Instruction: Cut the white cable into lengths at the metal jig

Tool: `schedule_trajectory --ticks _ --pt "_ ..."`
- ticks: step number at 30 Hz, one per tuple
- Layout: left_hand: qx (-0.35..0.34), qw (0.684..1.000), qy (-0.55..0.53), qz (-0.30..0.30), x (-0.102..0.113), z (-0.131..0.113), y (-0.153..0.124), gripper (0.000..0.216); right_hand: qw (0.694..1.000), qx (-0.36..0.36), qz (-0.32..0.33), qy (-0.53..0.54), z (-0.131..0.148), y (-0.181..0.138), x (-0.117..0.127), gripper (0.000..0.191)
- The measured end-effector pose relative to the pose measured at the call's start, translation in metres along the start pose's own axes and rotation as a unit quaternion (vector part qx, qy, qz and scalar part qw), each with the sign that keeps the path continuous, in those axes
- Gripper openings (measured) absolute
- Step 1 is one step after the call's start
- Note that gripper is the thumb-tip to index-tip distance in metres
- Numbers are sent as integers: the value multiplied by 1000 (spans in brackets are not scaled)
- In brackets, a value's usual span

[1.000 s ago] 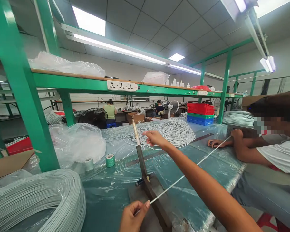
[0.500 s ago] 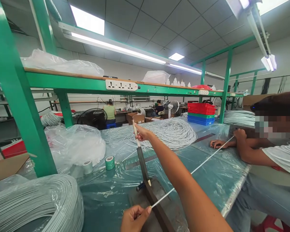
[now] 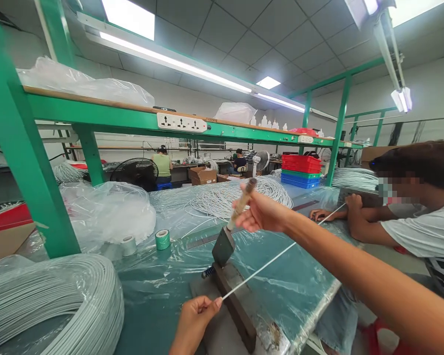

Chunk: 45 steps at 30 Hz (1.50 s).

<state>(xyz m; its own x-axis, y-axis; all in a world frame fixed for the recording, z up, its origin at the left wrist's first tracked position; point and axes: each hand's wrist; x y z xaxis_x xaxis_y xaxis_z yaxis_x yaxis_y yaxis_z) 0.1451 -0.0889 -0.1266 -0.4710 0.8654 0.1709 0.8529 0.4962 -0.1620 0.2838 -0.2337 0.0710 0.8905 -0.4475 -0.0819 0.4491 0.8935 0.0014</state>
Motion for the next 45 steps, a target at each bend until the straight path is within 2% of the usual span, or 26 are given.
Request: schedule_trajectory --ticks 3,6,8,13,16,22,26,28,30,32,35,37,41,45 --pt "12 1000 8 4 1 -3 2 50 1000 -24 -3 -10 -21 -52 -8 31" --pt "6 1000 10 0 0 -4 3 47 998 -58 -37 6 -43 -87 -17 22" --pt "3 1000 13 -2 -1 -3 3 46 994 -81 -63 24 -54 -101 -22 26" --pt "-10 1000 23 -6 0 3 4 44 987 -126 -84 51 -72 -118 -30 55" --pt "-20 999 32 -1 1 6 5 43 983 -144 -100 53 -76 -123 -32 55" --pt "-68 994 82 32 5 2 -3 40 983 -154 -99 1 -75 -116 -38 42" --pt "-131 962 239 1 5 -10 -16 28 982 -161 -75 -62 -75 -112 -42 19" --pt "-140 940 309 -18 4 -14 -18 26 980 -165 -81 -82 -74 -111 -44 16" --pt "-119 958 260 -9 1 -16 -15 20 977 -173 -93 -85 -71 -111 -45 17" --pt "-75 985 154 26 -2 -15 -8 18 976 -177 -96 -85 -69 -110 -46 17" --pt "6 994 65 85 -6 -12 1 30 974 -182 -97 -90 -67 -110 -46 21" --pt "29 995 52 85 -9 -10 4 42 972 -194 -98 -89 -66 -110 -46 24" --pt "13 999 28 33 -14 -6 4 57 970 -210 -89 -85 -68 -110 -47 25" --pt "-21 999 35 18 -15 -3 4 56 971 -207 -83 -81 -69 -112 -49 21"
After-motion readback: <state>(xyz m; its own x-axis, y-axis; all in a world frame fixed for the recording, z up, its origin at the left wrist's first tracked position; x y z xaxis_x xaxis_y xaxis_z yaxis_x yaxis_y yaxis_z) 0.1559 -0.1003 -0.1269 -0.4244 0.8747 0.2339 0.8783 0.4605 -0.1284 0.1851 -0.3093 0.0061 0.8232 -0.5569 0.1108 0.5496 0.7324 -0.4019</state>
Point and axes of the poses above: each hand's wrist, its own y-axis towards the middle knuckle, its own x-axis out of the back of the hand, z = x × y, and after that the axes turned 8 degrees about x, right-handed
